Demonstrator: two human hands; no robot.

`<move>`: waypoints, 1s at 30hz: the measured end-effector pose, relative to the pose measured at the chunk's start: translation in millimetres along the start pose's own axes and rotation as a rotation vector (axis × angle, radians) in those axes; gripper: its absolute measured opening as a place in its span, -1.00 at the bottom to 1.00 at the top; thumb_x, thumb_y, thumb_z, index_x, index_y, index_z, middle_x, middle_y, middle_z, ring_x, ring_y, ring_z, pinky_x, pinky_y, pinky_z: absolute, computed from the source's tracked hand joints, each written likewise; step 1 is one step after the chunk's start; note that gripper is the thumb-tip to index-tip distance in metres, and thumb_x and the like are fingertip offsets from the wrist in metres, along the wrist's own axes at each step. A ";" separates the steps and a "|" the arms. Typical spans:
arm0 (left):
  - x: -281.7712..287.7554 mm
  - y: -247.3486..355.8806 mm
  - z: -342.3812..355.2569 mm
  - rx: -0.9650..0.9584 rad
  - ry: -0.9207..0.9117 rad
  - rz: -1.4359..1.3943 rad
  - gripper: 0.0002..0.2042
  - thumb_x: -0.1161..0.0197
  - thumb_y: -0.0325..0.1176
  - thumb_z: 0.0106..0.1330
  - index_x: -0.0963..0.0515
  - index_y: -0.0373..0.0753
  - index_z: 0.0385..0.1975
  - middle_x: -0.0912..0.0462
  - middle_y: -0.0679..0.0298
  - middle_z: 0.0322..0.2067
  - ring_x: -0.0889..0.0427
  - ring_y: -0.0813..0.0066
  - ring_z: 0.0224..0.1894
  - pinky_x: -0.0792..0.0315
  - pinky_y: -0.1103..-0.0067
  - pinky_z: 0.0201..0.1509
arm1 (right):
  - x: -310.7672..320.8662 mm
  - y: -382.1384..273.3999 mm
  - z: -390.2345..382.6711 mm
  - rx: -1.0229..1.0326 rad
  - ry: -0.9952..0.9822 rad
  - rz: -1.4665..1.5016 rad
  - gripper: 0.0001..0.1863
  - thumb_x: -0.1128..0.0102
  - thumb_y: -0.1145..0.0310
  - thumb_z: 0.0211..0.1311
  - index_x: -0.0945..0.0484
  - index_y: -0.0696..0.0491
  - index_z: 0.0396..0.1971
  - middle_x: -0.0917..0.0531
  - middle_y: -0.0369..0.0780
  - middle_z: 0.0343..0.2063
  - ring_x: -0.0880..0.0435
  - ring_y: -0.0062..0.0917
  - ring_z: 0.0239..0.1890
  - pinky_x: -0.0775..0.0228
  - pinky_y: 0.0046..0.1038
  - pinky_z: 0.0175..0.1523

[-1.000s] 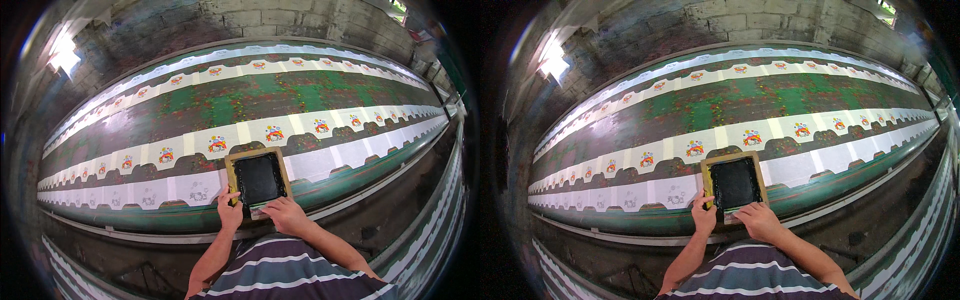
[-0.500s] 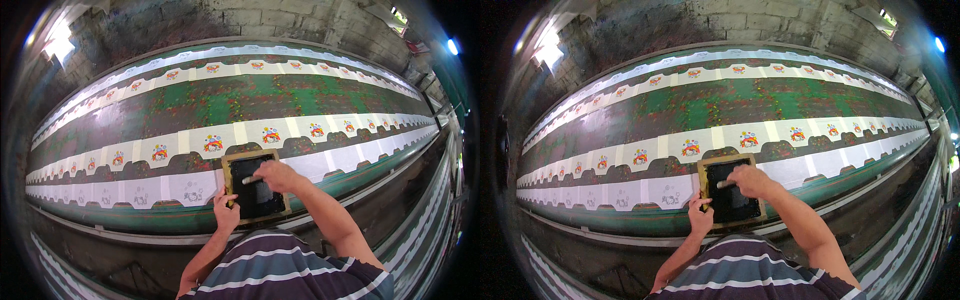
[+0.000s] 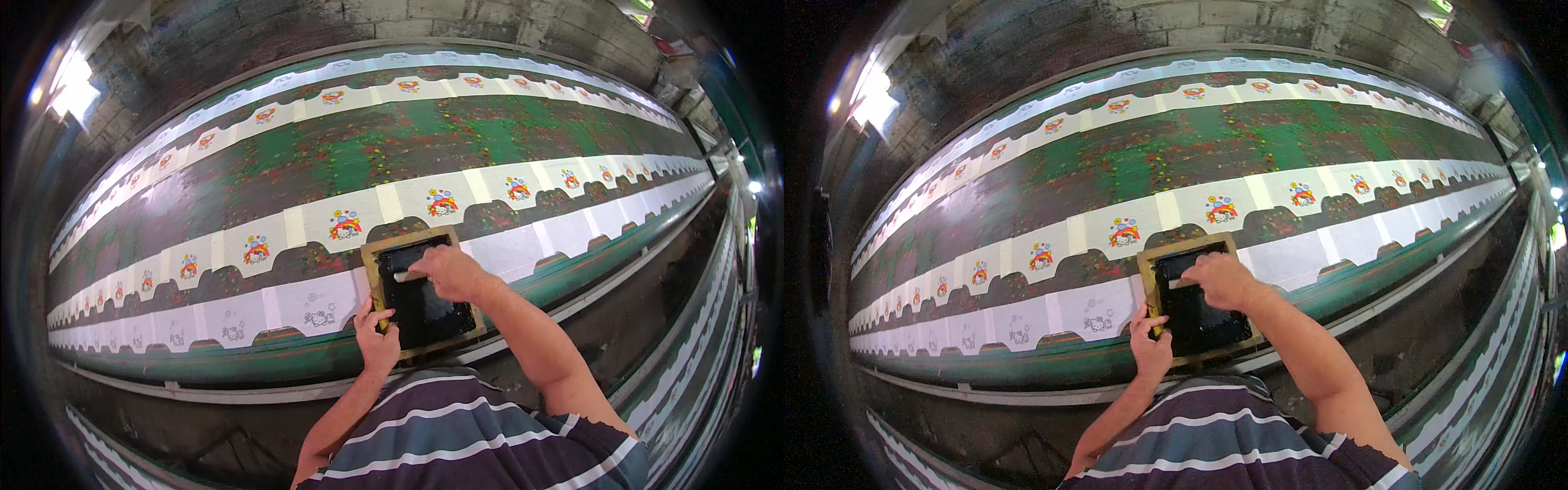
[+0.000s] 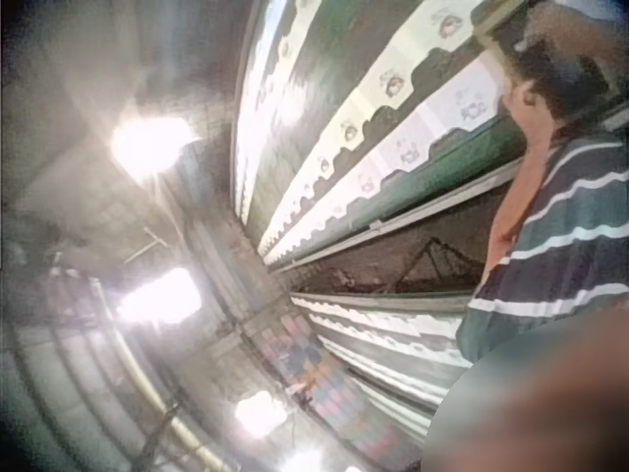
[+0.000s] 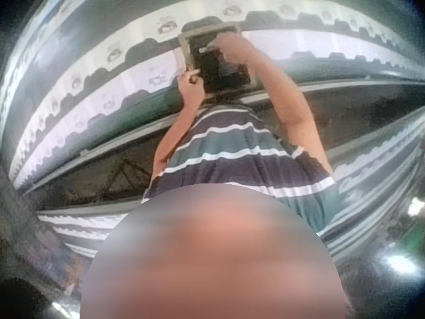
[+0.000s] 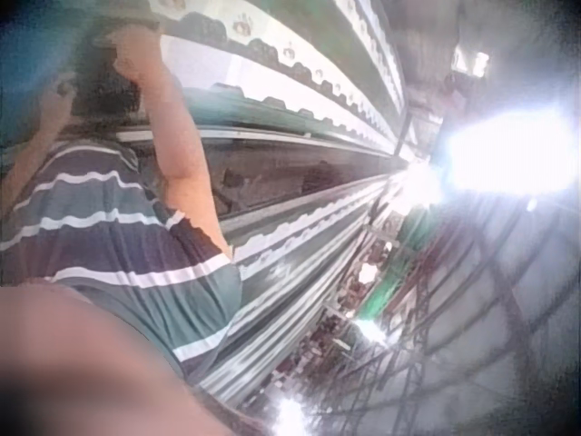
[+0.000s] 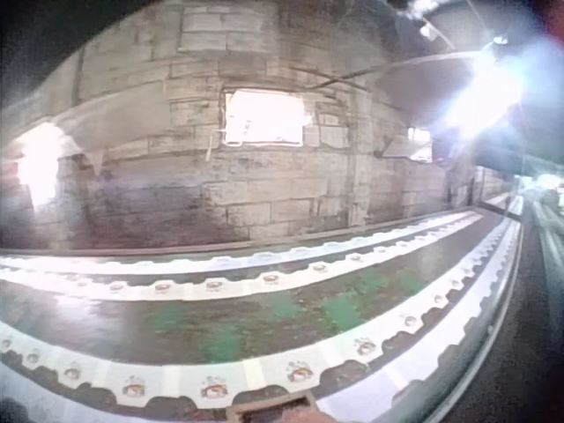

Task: The person holds a screen-printing frame over a long strip of paper with cartoon motifs and uses a squeegee to spread black ink across the screen. The person repeatedly wipes the squeegee and repositions the frame along the strip while continuing to ink the screen.

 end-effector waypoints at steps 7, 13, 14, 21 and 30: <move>0.7 -3.1 -1.7 -0.007 0.025 -0.007 -0.65 -0.44 -0.67 0.20 -0.83 -0.18 -0.04 -0.51 -0.15 0.53 -0.48 -0.10 0.56 -0.32 0.19 0.67 | -14.2 -56.0 -74.2 0.060 0.048 -0.030 -0.53 -0.39 0.48 0.17 -0.81 -0.10 0.12 -0.77 -0.14 -0.11 -0.78 -0.12 0.03 -0.64 -0.08 0.15; -1.3 -5.8 -1.1 0.027 0.019 0.002 -0.64 -0.43 -0.69 0.20 -0.81 -0.20 -0.02 -0.53 -0.16 0.51 -0.49 -0.10 0.56 -0.35 0.19 0.65 | -14.1 -84.9 -117.1 0.017 0.095 -0.012 -0.54 -0.41 0.46 0.24 -0.79 -0.09 0.17 -0.76 -0.22 -0.06 -0.75 -0.19 0.08 -0.60 -0.12 0.21; -0.9 -5.0 -0.8 0.024 0.019 0.009 -0.65 -0.43 -0.69 0.20 -0.82 -0.20 -0.03 -0.51 -0.15 0.52 -0.48 -0.10 0.57 -0.34 0.19 0.66 | -14.8 -84.6 -118.4 0.014 0.094 0.004 -0.55 -0.42 0.45 0.25 -0.79 -0.08 0.17 -0.76 -0.23 -0.06 -0.75 -0.20 0.08 -0.59 -0.12 0.22; 0.4 17.1 1.8 -0.087 0.071 0.056 -0.60 -0.38 -0.74 0.13 -0.80 -0.22 -0.05 -0.53 -0.17 0.51 -0.49 -0.14 0.56 -0.36 0.18 0.64 | -0.7 -65.4 -144.7 -0.008 0.301 0.173 -0.57 -0.53 0.43 0.18 -0.81 -0.03 0.09 -0.80 -0.23 0.01 -0.74 -0.24 0.12 -0.57 -0.14 0.27; -85.7 68.9 -11.0 -0.186 0.084 0.011 -0.64 -0.35 -0.74 0.15 -0.78 -0.24 -0.07 -0.53 -0.18 0.51 -0.50 -0.14 0.55 -0.38 0.17 0.62 | 34.1 7.6 -210.9 -0.069 0.410 0.200 -0.58 -0.54 0.53 0.10 -0.83 0.02 0.02 -0.82 -0.20 0.00 -0.76 -0.19 0.11 -0.58 -0.13 0.29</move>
Point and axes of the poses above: each hand's wrist, its own z-axis towards the middle knuckle, its own x-axis out of the back of the hand, y = z × x, the point moved 10 cm from there along z, towards the middle knuckle
